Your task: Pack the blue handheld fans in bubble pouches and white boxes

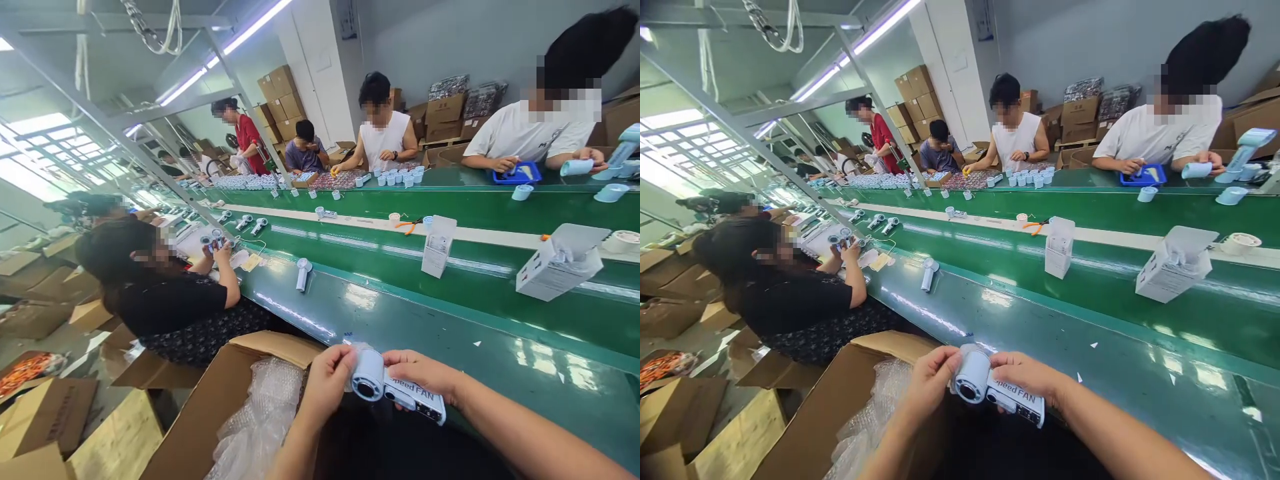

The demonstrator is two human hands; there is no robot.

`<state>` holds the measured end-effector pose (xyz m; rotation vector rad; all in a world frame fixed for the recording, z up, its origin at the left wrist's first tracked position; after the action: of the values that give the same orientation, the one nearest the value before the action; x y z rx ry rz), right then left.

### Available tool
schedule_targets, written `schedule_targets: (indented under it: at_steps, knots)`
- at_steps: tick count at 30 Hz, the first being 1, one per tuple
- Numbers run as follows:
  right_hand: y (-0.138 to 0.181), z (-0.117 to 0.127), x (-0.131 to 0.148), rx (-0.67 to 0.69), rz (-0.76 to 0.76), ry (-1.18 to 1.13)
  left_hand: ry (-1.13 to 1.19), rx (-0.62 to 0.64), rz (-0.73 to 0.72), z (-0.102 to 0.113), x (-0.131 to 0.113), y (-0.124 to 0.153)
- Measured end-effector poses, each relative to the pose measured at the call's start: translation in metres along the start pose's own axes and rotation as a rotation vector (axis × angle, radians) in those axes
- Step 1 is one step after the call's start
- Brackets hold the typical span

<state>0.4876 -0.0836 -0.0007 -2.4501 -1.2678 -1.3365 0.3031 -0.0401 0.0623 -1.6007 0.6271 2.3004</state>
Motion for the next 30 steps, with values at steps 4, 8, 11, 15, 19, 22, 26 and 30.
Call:
schedule_targets:
  at_steps: [4, 8, 11, 15, 19, 22, 26, 30]
  knots:
    - [0.012, -0.009, 0.006, -0.168, 0.022, 0.136, -0.465, -0.105, -0.325, -0.011, -0.010, 0.008]
    - [0.018, -0.011, 0.001, -0.213, 0.129, 0.075, -0.838, -0.165, -0.719, -0.015, -0.012, 0.025]
    - [0.019, -0.006, -0.011, -0.306, 0.156, 0.022, -0.971, -0.173, -0.794, -0.021, 0.001, 0.042]
    - [0.009, -0.007, -0.026, -0.473, 0.226, 0.101, -0.951, -0.132, -0.849, -0.048, 0.014, 0.048]
    - [-0.004, -0.010, -0.030, -0.459, 0.094, -0.048, -0.784, -0.060, -0.763, -0.067, 0.012, 0.026]
    - [0.000, -0.004, -0.030, -0.347, -0.055, -0.272, -0.503, 0.036, -0.481, -0.063, 0.011, 0.011]
    - [0.025, 0.010, -0.037, -0.402, -0.116, -0.075, -0.223, 0.236, -0.206, -0.061, 0.013, 0.005]
    - [0.066, 0.015, -0.034, -0.651, -0.042, 0.164, -0.052, 0.327, -0.057, -0.073, 0.015, -0.005]
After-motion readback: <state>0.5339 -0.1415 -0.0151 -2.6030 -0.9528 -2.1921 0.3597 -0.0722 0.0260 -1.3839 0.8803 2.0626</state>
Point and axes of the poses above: each hand's wrist, its own y-axis away from the middle knuckle, its own z-axis out of the back of the hand, x = y × z, the point moved 2 cm from there along -y, towards the middle knuckle, and after that the axes turned 9 degrees about x, right-handed, at the moved point
